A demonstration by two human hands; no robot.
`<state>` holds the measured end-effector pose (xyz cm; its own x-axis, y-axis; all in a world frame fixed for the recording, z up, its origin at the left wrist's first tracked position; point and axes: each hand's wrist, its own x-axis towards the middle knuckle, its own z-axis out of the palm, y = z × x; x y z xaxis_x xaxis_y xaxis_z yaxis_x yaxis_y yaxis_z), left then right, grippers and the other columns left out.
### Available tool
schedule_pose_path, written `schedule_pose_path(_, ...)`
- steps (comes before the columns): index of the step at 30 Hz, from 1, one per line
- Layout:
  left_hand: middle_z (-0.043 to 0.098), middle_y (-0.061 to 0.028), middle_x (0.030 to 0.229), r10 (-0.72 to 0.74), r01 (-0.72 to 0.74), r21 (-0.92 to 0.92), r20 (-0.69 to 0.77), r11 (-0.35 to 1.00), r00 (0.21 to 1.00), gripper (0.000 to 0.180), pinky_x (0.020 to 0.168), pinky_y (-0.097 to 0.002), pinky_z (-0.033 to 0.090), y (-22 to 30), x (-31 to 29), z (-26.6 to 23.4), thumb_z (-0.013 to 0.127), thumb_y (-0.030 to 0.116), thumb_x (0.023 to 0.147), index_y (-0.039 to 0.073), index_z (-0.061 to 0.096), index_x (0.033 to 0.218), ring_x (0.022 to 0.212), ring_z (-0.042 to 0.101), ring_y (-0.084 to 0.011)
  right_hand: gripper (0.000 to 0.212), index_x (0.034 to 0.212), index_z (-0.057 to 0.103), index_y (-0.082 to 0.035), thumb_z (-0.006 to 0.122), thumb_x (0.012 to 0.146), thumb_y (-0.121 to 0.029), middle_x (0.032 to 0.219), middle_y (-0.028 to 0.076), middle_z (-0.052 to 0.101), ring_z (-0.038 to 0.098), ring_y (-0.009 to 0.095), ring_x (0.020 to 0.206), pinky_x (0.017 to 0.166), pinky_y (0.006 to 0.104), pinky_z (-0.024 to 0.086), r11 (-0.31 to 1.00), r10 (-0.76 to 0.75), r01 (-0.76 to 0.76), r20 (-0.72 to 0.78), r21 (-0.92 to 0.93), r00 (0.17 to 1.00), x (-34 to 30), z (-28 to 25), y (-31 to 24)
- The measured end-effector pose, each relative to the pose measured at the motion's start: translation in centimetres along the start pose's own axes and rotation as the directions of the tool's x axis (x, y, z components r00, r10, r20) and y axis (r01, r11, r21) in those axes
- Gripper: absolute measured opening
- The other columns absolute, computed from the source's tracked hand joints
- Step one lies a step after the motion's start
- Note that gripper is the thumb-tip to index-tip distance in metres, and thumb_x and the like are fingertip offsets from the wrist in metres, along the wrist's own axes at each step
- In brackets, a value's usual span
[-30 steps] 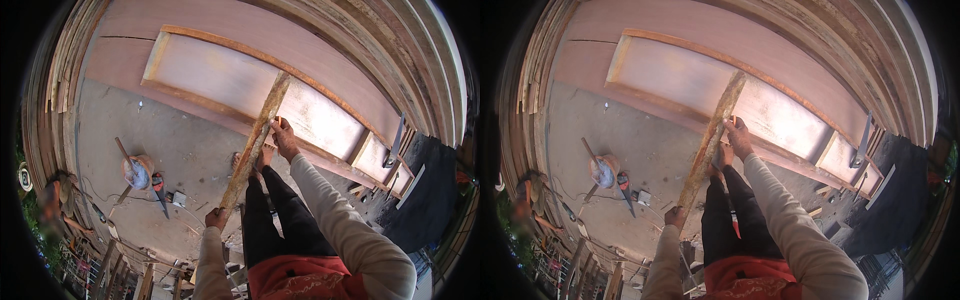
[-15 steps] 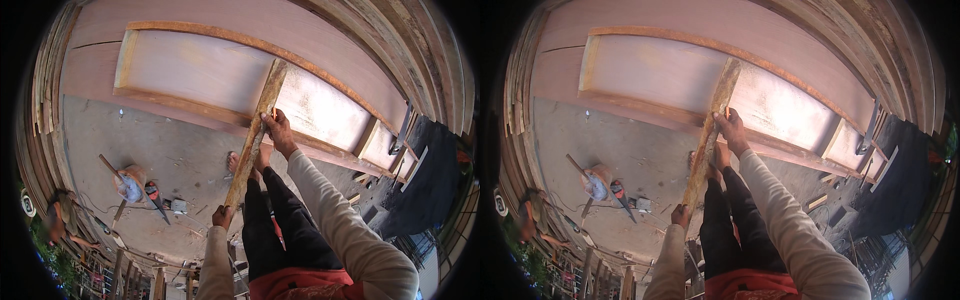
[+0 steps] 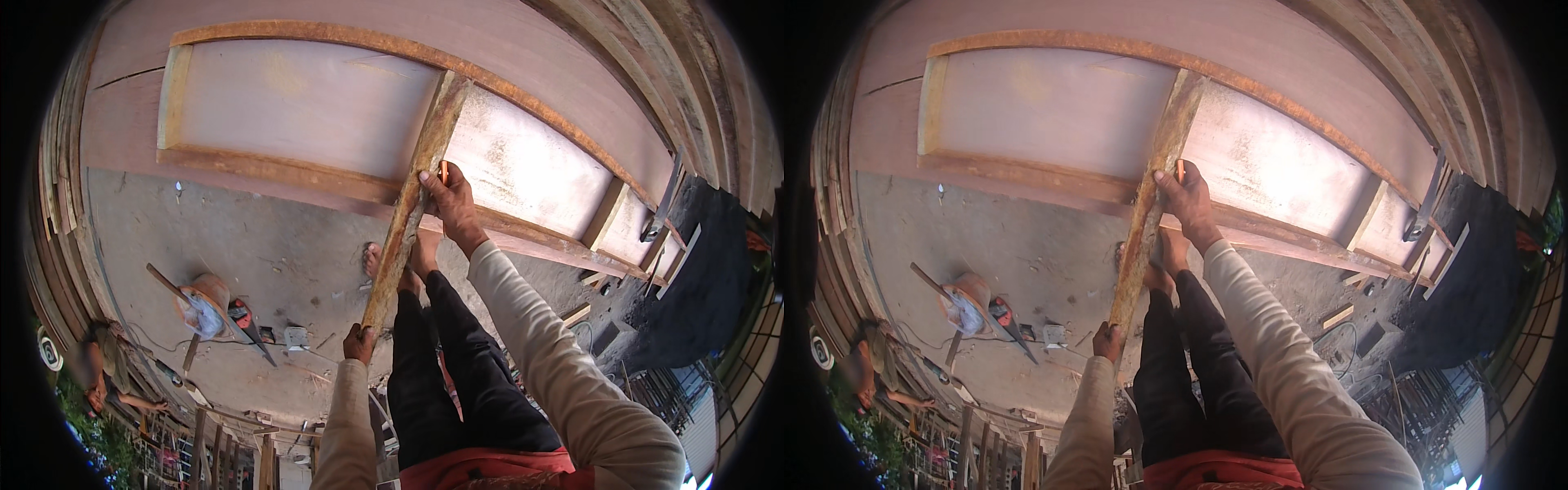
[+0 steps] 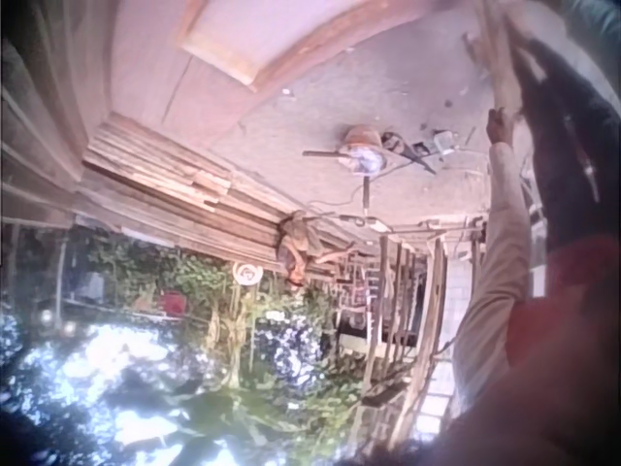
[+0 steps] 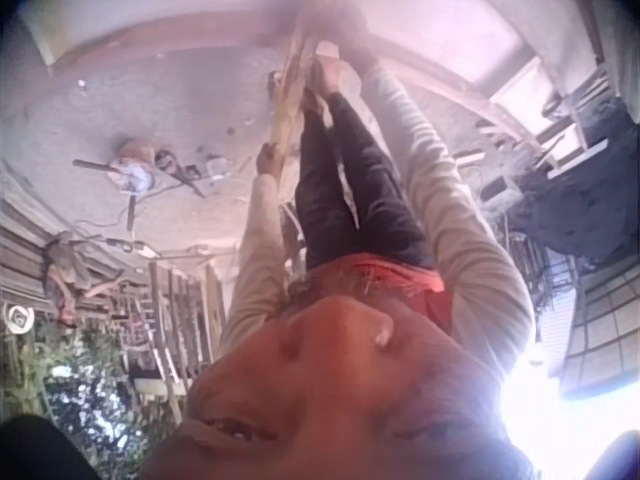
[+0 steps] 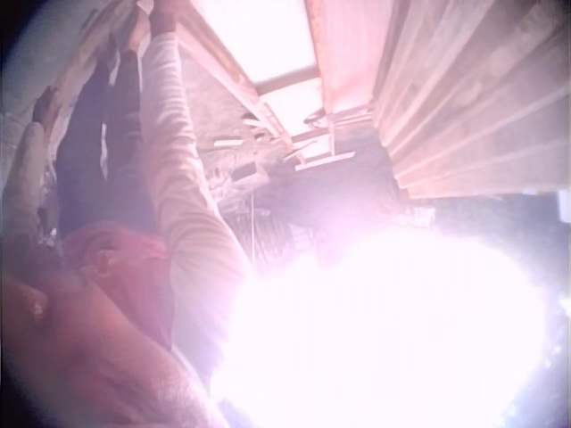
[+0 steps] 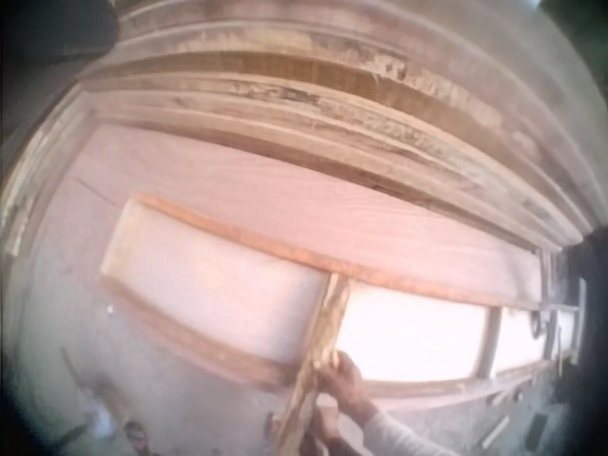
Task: The person constructs a wooden frame by measuring wood with a pencil, sawing a piece of wood to size, and then hammering nails into the wooden joints to secure the structure.
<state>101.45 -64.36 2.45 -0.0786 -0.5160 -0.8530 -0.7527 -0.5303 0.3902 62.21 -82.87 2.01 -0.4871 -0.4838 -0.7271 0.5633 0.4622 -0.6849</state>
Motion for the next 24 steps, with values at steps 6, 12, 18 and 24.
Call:
schedule_pose_path(6, 0.065, -0.0233, 0.08, 0.017, -0.017, 0.003, -0.037, 1.0, 0.999, 0.059, 0.069, -0.0465, 0.05, -0.2, -0.1, 0.1, 0.063, 0.06, 0.09, 0.002, 0.058, 0.095, 0.078, 0.065, -0.0431, 0.061, 0.134, 0.052, 0.003, 0.079, 0.09, -0.03, 0.11, 0.01, 0.067, 0.066, 0.018, 0.094, 0.074, 0.0312, 0.057, 0.988, 0.085, -0.074, 0.077, -0.139, 0.993, 0.4, -1.3, -1.0)
schedule_pose_path(12, 0.067, -0.0287, 0.088, -0.049, 0.048, 0.046, 0.017, 0.998, 0.999, 0.048, 0.072, -0.0469, 0.052, 1.6, 0.1, -0.6, 0.064, 0.043, 0.088, -0.002, 0.06, 0.102, 0.086, 0.069, -0.0442, 0.044, 0.118, 0.058, -0.006, 0.075, 0.095, -0.038, 0.076, -0.002, 0.059, 0.047, 0.005, 0.048, 0.04, 0.0218, 0.034, 0.978, -0.025, 0.037, 0.061, -0.204, 0.998, 0.1, -1.1, -0.9)
schedule_pose_path(18, 0.065, -0.0201, 0.075, -0.021, 0.022, 0.013, -0.058, 1.0, 0.998, 0.047, 0.066, -0.0464, 0.05, 0.6, -0.5, -0.5, 0.068, 0.049, 0.086, 0.003, 0.06, 0.092, 0.073, 0.066, -0.0407, 0.036, 0.126, 0.054, -0.003, 0.054, 0.105, -0.032, 0.098, 0.007, 0.065, 0.056, 0.011, 0.067, 0.056, 0.025, 0.043, 0.957, 0.088, -0.101, -0.058, -0.272, 0.994, -2.5, -4.6, -0.6)
schedule_pose_path(24, 0.065, -0.0193, 0.074, -0.059, 0.062, 0.064, -0.053, 0.996, 0.997, 0.046, 0.065, -0.0465, 0.049, -0.9, -0.7, -0.3, 0.069, 0.048, 0.085, 0.003, 0.06, 0.093, 0.071, 0.064, -0.0401, 0.04, 0.136, 0.058, -0.002, 0.051, 0.107, -0.029, 0.086, 0.004, 0.063, 0.054, 0.012, 0.068, 0.062, 0.0281, 0.046, 0.79, 0.084, -0.049, 0.028, -0.611, 0.996, -3.7, -6.4, -1.4)
